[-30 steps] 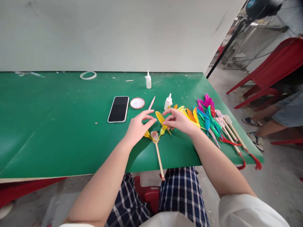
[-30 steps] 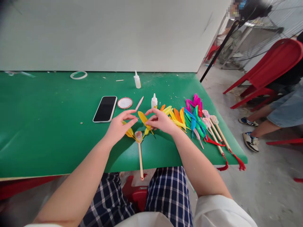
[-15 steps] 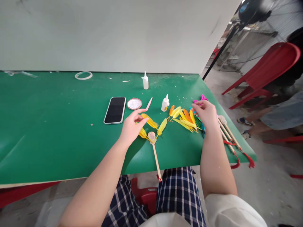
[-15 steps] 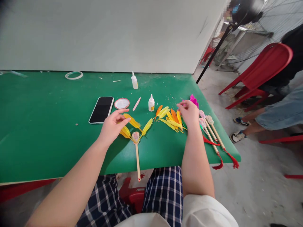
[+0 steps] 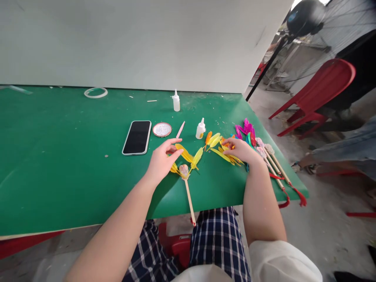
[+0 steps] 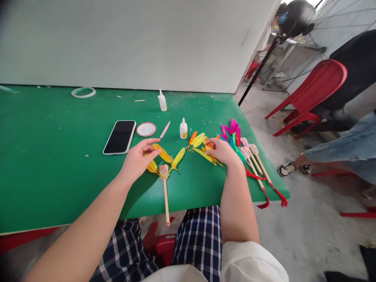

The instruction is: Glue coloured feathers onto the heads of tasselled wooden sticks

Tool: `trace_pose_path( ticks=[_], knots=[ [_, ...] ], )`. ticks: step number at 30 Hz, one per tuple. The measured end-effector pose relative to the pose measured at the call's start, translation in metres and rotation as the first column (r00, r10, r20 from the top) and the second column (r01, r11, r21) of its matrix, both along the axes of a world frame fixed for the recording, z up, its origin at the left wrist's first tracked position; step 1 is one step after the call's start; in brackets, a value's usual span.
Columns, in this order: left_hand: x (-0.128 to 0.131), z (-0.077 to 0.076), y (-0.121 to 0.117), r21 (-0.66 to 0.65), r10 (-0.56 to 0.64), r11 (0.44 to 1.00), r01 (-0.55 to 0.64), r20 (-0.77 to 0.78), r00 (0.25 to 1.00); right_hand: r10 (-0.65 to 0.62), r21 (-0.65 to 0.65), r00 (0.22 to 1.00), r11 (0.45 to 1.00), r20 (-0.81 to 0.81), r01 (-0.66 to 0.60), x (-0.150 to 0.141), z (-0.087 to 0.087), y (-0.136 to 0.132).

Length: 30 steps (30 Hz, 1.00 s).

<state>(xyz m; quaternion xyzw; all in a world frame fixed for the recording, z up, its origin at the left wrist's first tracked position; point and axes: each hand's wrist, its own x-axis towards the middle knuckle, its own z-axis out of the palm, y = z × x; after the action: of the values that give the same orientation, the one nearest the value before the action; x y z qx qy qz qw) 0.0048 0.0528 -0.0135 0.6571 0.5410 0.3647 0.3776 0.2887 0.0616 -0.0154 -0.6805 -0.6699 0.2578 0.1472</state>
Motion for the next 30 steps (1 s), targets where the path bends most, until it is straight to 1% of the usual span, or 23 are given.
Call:
trace_pose_path(
  ticks=[3,5,6,8,10,13,15,16,19,20,21,23,24,26,30],
  knots=[
    [0.001,0.0,-0.001,-0.003,-0.012,1.0,0.012,-0.005,1.0,-0.101,0.142,0.987,0.983,-0.127,0.119,0.008,-0.002,0.003],
    [0.002,0.0,-0.001,-0.001,-0.022,1.0,0.022,-0.003,1.0,-0.204,0.225,0.96,0.943,-0.194,0.246,0.016,-0.005,0.005],
    [0.002,0.0,-0.002,-0.001,-0.025,1.0,0.025,-0.002,1.0,-0.26,0.25,0.945,0.919,-0.2,0.306,0.02,-0.006,0.006],
    [0.002,0.0,-0.001,-0.002,-0.025,1.0,0.025,0.0,1.0,-0.369,0.267,0.917,0.878,-0.154,0.398,0.027,-0.008,0.007],
    [0.001,0.0,-0.001,-0.002,-0.025,1.0,0.025,0.0,1.0,-0.467,0.252,0.882,0.848,-0.06,0.466,0.031,-0.008,0.008],
    [0.001,0.0,-0.001,0.001,-0.032,0.999,0.032,-0.002,0.999,-0.532,0.202,0.844,0.835,0.06,0.512,0.031,-0.006,0.008],
    [0.002,0.0,-0.002,-0.004,-0.037,0.999,0.037,-0.005,0.999,-0.519,0.195,0.85,0.846,0.088,0.496,0.03,-0.004,0.007],
    [0.003,0.0,-0.002,-0.008,-0.042,0.999,0.042,-0.006,0.999,-0.509,0.215,0.857,0.849,0.082,0.483,0.028,-0.004,0.007],
    [0.007,-0.002,-0.005,-0.019,-0.067,0.998,0.066,-0.024,0.997,-0.454,0.313,0.891,0.848,0.015,0.427,0.023,-0.003,0.006],
    [0.008,-0.002,-0.005,-0.02,-0.072,0.997,0.072,-0.04,0.997,-0.412,0.31,0.911,0.866,0.001,0.392,0.021,-0.003,0.006],
    [0.01,-0.003,-0.006,-0.02,-0.076,0.997,0.075,-0.057,0.995,-0.357,0.275,0.934,0.898,-0.002,0.343,0.018,-0.003,0.005],
    [0.012,-0.004,-0.008,-0.016,-0.083,0.996,0.082,-0.088,0.993,-0.218,0.144,0.976,0.966,0.016,0.213,0.014,-0.004,0.004],
    [0.013,-0.004,-0.009,-0.013,-0.09,0.996,0.089,-0.096,0.991,-0.16,0.078,0.987,0.984,0.028,0.158,0.013,-0.004,0.003],
    [0.014,-0.005,-0.01,-0.011,-0.108,0.994,0.107,-0.102,0.989,-0.109,-0.002,0.993,0.994,0.049,0.109,0.011,-0.006,0.002],
    [0.014,-0.005,-0.01,-0.014,-0.118,0.993,0.117,-0.095,0.989,-0.119,-0.029,0.987,0.992,0.107,0.123,0.011,-0.007,0.001]
  ],
)
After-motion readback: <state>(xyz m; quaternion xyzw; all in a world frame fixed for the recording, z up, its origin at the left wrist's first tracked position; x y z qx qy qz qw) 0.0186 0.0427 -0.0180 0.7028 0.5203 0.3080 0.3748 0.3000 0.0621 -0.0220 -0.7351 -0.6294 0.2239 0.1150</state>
